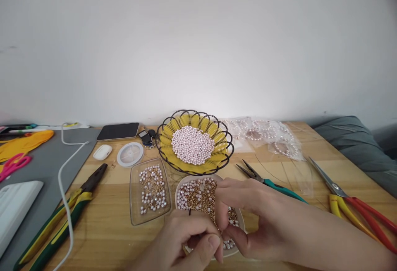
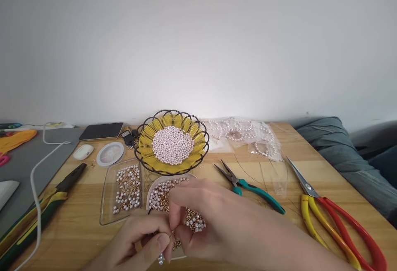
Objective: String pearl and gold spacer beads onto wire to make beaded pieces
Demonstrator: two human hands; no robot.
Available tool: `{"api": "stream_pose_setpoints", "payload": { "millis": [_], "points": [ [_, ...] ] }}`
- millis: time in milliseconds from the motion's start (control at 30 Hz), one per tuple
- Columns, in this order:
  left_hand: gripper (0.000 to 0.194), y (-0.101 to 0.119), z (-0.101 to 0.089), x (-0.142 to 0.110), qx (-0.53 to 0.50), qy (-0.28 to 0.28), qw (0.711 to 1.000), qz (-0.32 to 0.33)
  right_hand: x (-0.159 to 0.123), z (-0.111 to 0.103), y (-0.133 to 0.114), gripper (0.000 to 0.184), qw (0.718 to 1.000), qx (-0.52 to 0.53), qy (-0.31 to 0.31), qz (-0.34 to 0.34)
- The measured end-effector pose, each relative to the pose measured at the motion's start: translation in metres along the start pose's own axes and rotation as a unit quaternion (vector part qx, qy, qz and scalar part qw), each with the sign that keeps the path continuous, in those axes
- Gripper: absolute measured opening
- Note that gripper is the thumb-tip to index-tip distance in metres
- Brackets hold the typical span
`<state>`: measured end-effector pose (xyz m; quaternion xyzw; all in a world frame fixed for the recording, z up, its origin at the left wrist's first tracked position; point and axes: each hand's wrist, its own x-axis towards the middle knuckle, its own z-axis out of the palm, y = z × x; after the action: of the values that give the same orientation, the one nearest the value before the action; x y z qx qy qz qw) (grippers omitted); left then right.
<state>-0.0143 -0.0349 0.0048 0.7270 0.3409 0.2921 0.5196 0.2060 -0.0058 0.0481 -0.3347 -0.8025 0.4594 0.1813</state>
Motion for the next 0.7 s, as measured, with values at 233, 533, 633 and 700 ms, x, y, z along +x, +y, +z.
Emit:
{"api": "stream_pose_setpoints", "payload": {
  "millis": [233,533,633,700],
  "points": [
    [0.054,0.0,0.0,-0.002,0.024,-0.017,0.999,-0.017,0.005,-0.01,-0.016,0.023,0.996,0.033,-0.066,0.05],
    [0.057,0.0,0.002,-0.004,0.019,-0.018,0.999,-0.033,0.003,-0.016,-0.02,0.012,0.988,0.09,-0.109,0.069],
    [0.064,0.002,0.003,-0.003,0.003,-0.029,0.999,-0.025,0.0,-0.016,-0.018,0.01,0.988,0.067,-0.114,0.082],
    [0.067,0.003,0.003,0.0,-0.005,-0.039,0.999,-0.02,-0.002,-0.015,-0.016,0.01,0.988,0.041,-0.118,0.095]
  ]
}}
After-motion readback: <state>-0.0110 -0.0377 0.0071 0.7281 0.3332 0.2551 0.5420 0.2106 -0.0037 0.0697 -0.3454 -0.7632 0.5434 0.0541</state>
